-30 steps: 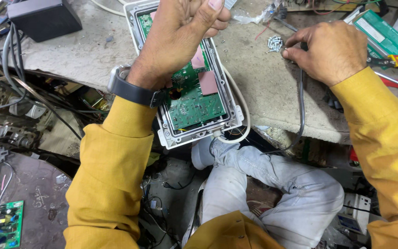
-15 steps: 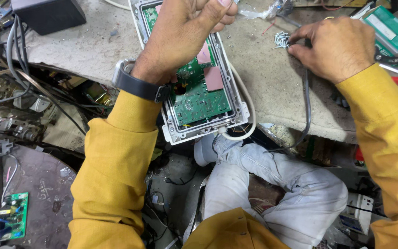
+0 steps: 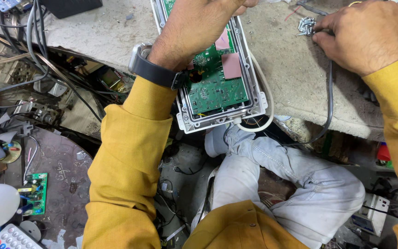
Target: The person uses a screwdriver to tighten screws on a metal heatsink, then assembles a white plastic housing over it. They open the housing to access the internal circuit board and use a screwdriver to tighten multiple screws securing the board to the chassis.
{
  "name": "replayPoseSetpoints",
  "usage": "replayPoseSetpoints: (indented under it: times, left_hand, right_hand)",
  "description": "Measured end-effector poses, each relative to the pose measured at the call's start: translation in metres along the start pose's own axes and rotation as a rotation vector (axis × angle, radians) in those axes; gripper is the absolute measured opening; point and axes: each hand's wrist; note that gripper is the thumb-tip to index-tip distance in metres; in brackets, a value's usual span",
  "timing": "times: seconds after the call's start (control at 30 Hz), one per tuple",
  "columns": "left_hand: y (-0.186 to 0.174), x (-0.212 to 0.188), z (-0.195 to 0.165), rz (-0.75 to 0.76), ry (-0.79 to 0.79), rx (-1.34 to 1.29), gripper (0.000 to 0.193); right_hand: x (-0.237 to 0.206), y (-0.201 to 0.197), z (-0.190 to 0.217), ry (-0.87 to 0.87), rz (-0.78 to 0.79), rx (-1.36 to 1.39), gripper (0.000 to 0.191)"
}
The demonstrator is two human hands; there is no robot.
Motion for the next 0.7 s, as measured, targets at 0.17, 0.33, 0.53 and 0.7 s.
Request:
replayPoseSetpoints:
  times: [0.17,0.33,0.53,0.7]
  left_hand:
    - [-0.003,-0.001,-0.006,-0.004,-0.025,-0.102,0.021]
    - [0.0,-0.002,-0.007,-0.021,-0.073,-0.098,0.019]
    - [0.007,-0.002,0.002,-0.033,-0.099,0.014,0.023]
    - [0.007,-0.001,0.01,-0.002,-0.03,0.1,0.027]
  right_hand:
    - [0.001,0.008,-0.008,-0.052,0.023,0.121,0.021]
    - [-0.003,-0.001,-0.007,-0.025,-0.067,0.352,0.016]
    - [-0.005,-0.079,0.019,0.191,-0.024,1.181,0.014]
    - [-0.011,-0.124,0.059,-0.11,-0.078,1.18,0.014]
Point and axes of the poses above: each hand's wrist, its own x-axis towards the middle knuckle, its own y-axis out of the palm, z = x × y, and after that the axes turned 3 degrees about x, right-handed
